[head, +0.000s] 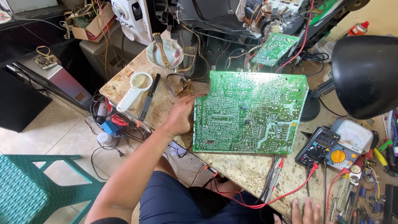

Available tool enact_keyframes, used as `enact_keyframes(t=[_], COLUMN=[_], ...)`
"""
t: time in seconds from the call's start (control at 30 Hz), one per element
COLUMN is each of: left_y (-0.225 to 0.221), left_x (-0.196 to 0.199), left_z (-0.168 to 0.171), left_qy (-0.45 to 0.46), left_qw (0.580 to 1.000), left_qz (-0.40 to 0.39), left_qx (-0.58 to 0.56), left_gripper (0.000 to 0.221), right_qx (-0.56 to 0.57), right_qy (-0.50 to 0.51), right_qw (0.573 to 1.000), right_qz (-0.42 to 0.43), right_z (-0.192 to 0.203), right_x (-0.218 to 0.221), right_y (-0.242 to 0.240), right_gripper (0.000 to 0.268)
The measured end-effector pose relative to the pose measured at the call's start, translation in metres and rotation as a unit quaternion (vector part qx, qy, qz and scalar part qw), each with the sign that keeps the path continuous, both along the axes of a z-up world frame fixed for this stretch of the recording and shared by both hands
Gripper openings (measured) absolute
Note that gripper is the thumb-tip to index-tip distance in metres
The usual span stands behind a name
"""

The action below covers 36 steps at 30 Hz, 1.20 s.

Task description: Testing components on a large circuit board using a multimeter and a magnifying glass in a workshop environment.

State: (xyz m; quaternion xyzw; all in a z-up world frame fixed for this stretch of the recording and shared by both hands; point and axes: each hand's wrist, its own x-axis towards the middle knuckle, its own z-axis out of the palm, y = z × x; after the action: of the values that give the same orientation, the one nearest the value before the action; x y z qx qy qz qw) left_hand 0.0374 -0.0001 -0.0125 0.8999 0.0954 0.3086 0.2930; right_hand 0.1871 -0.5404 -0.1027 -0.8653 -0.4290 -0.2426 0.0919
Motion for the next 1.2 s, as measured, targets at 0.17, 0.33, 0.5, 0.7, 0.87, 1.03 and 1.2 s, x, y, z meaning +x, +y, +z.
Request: enact_keyframes(t=[0.17,0.33,0.5,0.7,0.87,1.03,1.2], left_y=[-0.002,-0.003,0.0,-0.002,-0.005,-0.011,-0.01], left_x=[-0.001,-0.002,0.0,-0.003,-0.003,-0.005,-0.002], left_z=[0.003,0.006,-0.004,0.004,0.004,0.021,0.015], left_qy=[-0.047,-0.005,-0.014,-0.004,0.073,0.188,0.22], left_qw=[0.999,1.0,1.0,1.0,0.997,0.982,0.975], left_qz=[-0.018,-0.015,-0.009,-0.01,0.016,0.01,0.009], left_qx=[0.002,-0.012,0.011,0.015,0.03,-0.005,0.034], left_gripper=[0.063,0.068,0.068,0.07,0.092,0.115,0.089], right_qx=[0.022,-0.06,-0.021,0.048,-0.062,-0.102,-0.049], right_qy=[0.117,-0.028,-0.003,0.049,-0.011,0.012,0.053], right_qw=[0.993,0.997,1.0,0.997,0.995,0.991,0.995], right_qz=[-0.015,-0.042,-0.016,-0.026,-0.081,-0.088,-0.067], right_z=[0.038,-0.013,0.013,0.038,0.02,0.035,0.046], right_x=[-0.027,0.004,-0.01,-0.036,-0.026,-0.034,-0.043], right_y=[0.029,-0.005,0.012,0.039,0.02,0.027,0.041], right_gripper=[0.122,0.111,0.098,0.1,0.096,0.096,0.106])
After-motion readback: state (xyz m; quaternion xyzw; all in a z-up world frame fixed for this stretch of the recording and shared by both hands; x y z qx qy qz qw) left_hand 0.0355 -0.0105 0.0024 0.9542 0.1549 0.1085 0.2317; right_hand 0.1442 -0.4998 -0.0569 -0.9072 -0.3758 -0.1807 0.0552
